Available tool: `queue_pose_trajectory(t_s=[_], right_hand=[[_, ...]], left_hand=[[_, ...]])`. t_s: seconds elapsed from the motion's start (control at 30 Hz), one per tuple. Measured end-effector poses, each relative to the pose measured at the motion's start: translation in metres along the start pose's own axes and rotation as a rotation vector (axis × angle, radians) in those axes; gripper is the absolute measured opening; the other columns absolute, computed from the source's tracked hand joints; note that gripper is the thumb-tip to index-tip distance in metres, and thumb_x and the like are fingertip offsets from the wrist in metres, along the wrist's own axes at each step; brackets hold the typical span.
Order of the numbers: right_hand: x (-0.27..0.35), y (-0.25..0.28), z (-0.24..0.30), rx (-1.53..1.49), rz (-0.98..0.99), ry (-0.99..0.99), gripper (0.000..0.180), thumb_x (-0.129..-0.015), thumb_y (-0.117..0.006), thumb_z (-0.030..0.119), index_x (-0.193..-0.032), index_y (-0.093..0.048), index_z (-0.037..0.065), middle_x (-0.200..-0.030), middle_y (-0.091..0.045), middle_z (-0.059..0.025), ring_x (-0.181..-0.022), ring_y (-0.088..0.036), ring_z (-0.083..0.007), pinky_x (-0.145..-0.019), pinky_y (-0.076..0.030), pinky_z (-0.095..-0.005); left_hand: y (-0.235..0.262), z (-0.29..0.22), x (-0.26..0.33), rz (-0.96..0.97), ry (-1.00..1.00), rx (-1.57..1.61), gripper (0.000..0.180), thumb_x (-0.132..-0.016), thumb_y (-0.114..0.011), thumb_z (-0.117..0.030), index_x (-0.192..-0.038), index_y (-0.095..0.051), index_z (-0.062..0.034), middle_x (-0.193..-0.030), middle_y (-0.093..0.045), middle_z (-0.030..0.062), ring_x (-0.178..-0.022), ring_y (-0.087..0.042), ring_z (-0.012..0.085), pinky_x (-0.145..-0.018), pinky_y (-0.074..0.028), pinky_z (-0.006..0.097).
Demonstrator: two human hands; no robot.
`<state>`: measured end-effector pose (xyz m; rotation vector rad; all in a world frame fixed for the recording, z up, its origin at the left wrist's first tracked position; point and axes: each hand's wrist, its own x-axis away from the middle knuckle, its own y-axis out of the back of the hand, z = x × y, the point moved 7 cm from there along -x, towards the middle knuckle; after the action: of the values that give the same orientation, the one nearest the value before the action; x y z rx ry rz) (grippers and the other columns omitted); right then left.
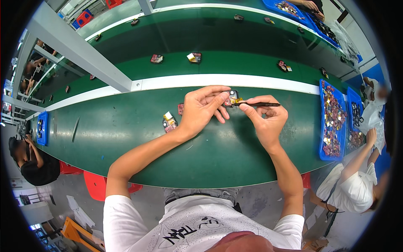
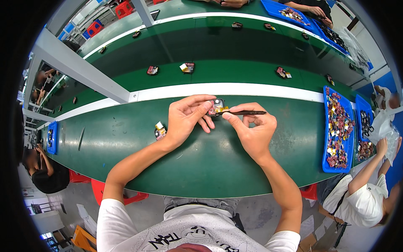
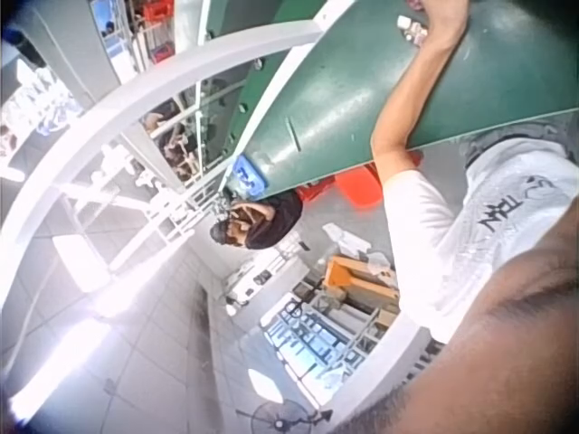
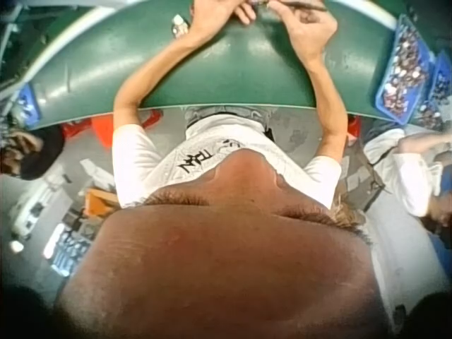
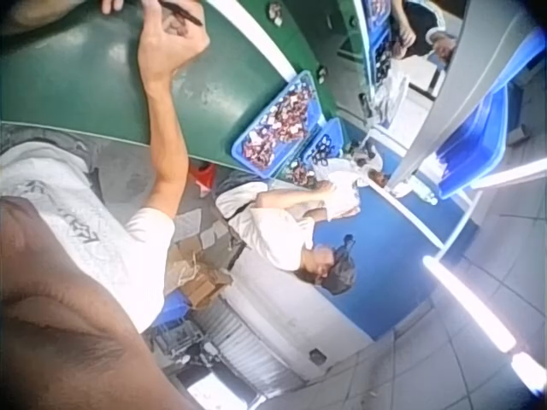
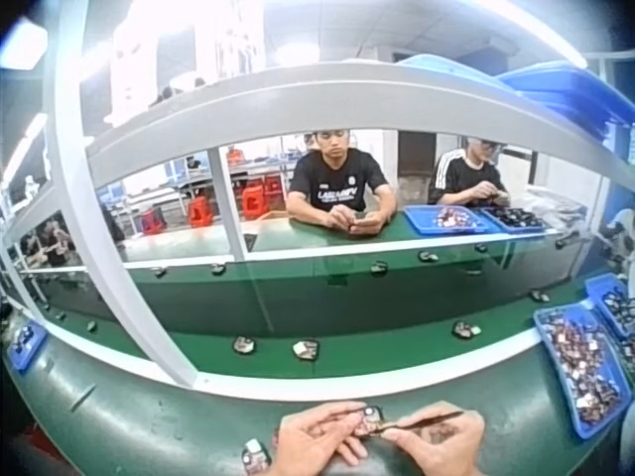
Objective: The user is using tweezers to assemble small electronic components on a circuit board at a production line.
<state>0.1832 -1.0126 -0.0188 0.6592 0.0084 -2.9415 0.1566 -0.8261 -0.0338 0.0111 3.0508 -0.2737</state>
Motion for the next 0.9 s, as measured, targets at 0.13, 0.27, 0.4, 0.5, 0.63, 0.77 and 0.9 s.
queue_pose_trajectory(t_s=[0.13, 0.27, 0.4, 0.5, 0.63, 0.77, 0.9], right_hand=[[-0.0006, 0.0037, 0.001, 0.02, 0.001, 0.0, 0.011, -0.079, -0.084, -0.003, -0.083, -0.075, -0.004, -0.087, -0.073, -0.0054, -0.051, -0.043, 0.0001, -0.046, -0.029, -0.0194], [0.0003, 0.0034, 0.0023, 0.043, 0.002, 0.015, 0.011, -0.078, -0.085, -0.002, -0.083, -0.075, -0.004, -0.087, -0.074, -0.0056, -0.05, -0.044, 0.0002, -0.046, -0.029, -0.0196], [0.0012, 0.0045, -0.0002, 0.037, 0.005, 0.001, 0.011, -0.078, -0.085, -0.002, -0.084, -0.075, -0.004, -0.087, -0.074, -0.0059, -0.05, -0.044, 0.0004, -0.046, -0.029, -0.0194], [0.0009, 0.0042, -0.0006, 0.025, 0.029, -0.029, 0.012, -0.078, -0.085, -0.002, -0.085, -0.075, -0.004, -0.088, -0.074, -0.006, -0.05, -0.044, 0.0004, -0.046, -0.029, -0.0192], [-0.002, 0.0047, -0.0028, 0.031, 0.052, -0.041, 0.013, -0.078, -0.085, -0.002, -0.086, -0.075, -0.004, -0.089, -0.075, -0.0063, -0.05, -0.044, 0.0001, -0.046, -0.03, -0.0191], [-0.0017, 0.0059, -0.0008, 0.032, 0.058, -0.005, 0.014, -0.077, -0.085, -0.001, -0.087, -0.075, -0.003, -0.09, -0.075, -0.0066, -0.05, -0.043, -0.0004, -0.046, -0.03, -0.0195], [-0.0015, 0.0058, 0.0061, 0.093, 0.071, 0.119, 0.015, -0.077, -0.086, 0.0, -0.088, -0.076, -0.001, -0.089, -0.076, -0.0063, -0.048, -0.042, -0.0011, -0.045, -0.031, -0.0201]], left_hand=[[-0.0029, -0.0013, -0.0007, -0.006, -0.013, -0.008, 0.029, -0.102, -0.061, -0.008, -0.123, -0.063, 0.0121, -0.094, -0.071, 0.018, -0.066, -0.072, 0.0212, -0.053, -0.059, 0.028], [-0.0025, -0.0027, -0.0006, -0.011, -0.011, 0.007, 0.028, -0.101, -0.064, -0.01, -0.122, -0.065, 0.01, -0.09, -0.071, 0.0156, -0.066, -0.071, 0.018, -0.054, -0.059, 0.028], [-0.0034, -0.0017, -0.0007, -0.02, -0.002, 0.003, 0.027, -0.101, -0.064, -0.009, -0.121, -0.066, 0.0099, -0.087, -0.071, 0.0151, -0.065, -0.07, 0.0176, -0.054, -0.059, 0.027], [-0.004, -0.0004, -0.0013, -0.012, -0.003, -0.013, 0.026, -0.101, -0.063, -0.008, -0.12, -0.066, 0.0098, -0.084, -0.071, 0.0143, -0.064, -0.07, 0.0172, -0.054, -0.058, 0.027], [-0.0033, -0.0011, -0.0036, -0.019, -0.003, -0.041, 0.025, -0.1, -0.064, -0.007, -0.118, -0.067, 0.0103, -0.083, -0.071, 0.015, -0.061, -0.07, 0.018, -0.052, -0.057, 0.027], [-0.004, -0.001, -0.0064, -0.018, 0.013, -0.031, 0.025, -0.1, -0.064, -0.008, -0.117, -0.067, 0.0111, -0.086, -0.072, 0.0164, -0.06, -0.07, 0.0187, -0.051, -0.057, 0.026], [-0.0055, -0.0006, -0.0069, -0.019, 0.016, -0.037, 0.026, -0.1, -0.064, -0.008, -0.117, -0.067, 0.0116, -0.086, -0.072, 0.0167, -0.06, -0.07, 0.0183, -0.051, -0.056, 0.026]])
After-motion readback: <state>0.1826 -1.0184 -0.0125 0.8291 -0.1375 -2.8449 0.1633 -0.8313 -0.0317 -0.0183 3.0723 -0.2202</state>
